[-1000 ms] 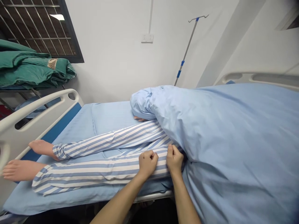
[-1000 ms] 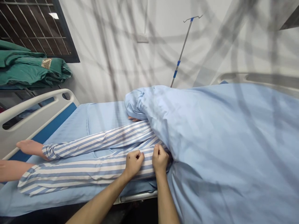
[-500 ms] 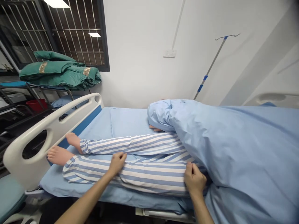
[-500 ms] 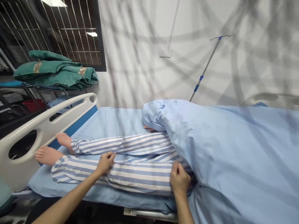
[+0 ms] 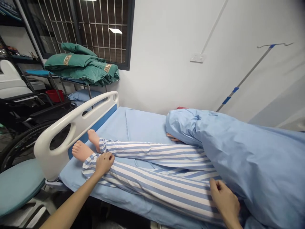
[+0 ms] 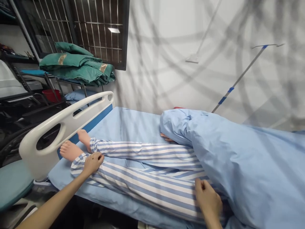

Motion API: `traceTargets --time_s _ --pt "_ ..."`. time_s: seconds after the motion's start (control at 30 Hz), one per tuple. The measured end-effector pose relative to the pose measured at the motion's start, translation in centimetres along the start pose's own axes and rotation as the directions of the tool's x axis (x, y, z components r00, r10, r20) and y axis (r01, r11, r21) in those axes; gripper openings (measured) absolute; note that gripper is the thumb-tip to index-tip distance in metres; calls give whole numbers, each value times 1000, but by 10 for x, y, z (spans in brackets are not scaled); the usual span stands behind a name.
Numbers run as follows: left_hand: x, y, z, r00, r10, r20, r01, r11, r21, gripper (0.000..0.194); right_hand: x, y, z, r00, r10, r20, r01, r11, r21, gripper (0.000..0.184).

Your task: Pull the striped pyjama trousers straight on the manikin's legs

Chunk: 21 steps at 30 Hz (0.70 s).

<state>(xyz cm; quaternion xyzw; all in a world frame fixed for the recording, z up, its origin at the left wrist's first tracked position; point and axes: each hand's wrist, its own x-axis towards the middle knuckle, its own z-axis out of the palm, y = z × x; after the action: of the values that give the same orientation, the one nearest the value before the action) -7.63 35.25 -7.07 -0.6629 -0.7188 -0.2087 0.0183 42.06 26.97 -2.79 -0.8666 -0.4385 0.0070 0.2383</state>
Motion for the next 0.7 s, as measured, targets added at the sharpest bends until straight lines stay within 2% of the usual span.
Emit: traceTargets --time_s 0.07,0.13,0.2,0.27,0.3,0.33,0.47,0.6,0.63,0.7 --pt "0 1 0 1000 23 -1 -23 1000 -9 25 5 -25 9 987 -145 75 137 985 106 38" --pt "1 0 0 1000 27 5 -27 999 -23 25 4 -65 26 922 -349 169 300 918 259 36" --pt "0 -2 1 1000 26 8 -26 999 -31 24 -3 -117 48 791 -526 314 403 833 379 32" --pt "0 -4 2 999 34 -1 -34 999 -25 24 -16 -173 69 621 -637 456 476 769 426 26" --pt "0 -4 3 999 38 -8 -38 999 -18 24 -24 -199 79 551 -677 489 525 736 428 23" --pt "-1 -4 3 999 40 -15 -41 999 -10 24 -32 -223 88 500 -706 503 578 704 413 21" --pt "1 -3 7 998 52 -20 -51 999 14 25 -73 -303 120 419 -796 437 769 567 296 16" --pt "4 -3 9 998 59 13 -59 998 9 22 -112 -367 151 291 -910 294 904 362 227 23" --pt "4 -3 9 998 52 26 -52 999 4 21 -119 -380 159 273 -918 289 918 339 207 27" --pt "5 -4 10 998 35 45 -35 999 -7 21 -127 -401 173 275 -902 331 922 346 176 42"
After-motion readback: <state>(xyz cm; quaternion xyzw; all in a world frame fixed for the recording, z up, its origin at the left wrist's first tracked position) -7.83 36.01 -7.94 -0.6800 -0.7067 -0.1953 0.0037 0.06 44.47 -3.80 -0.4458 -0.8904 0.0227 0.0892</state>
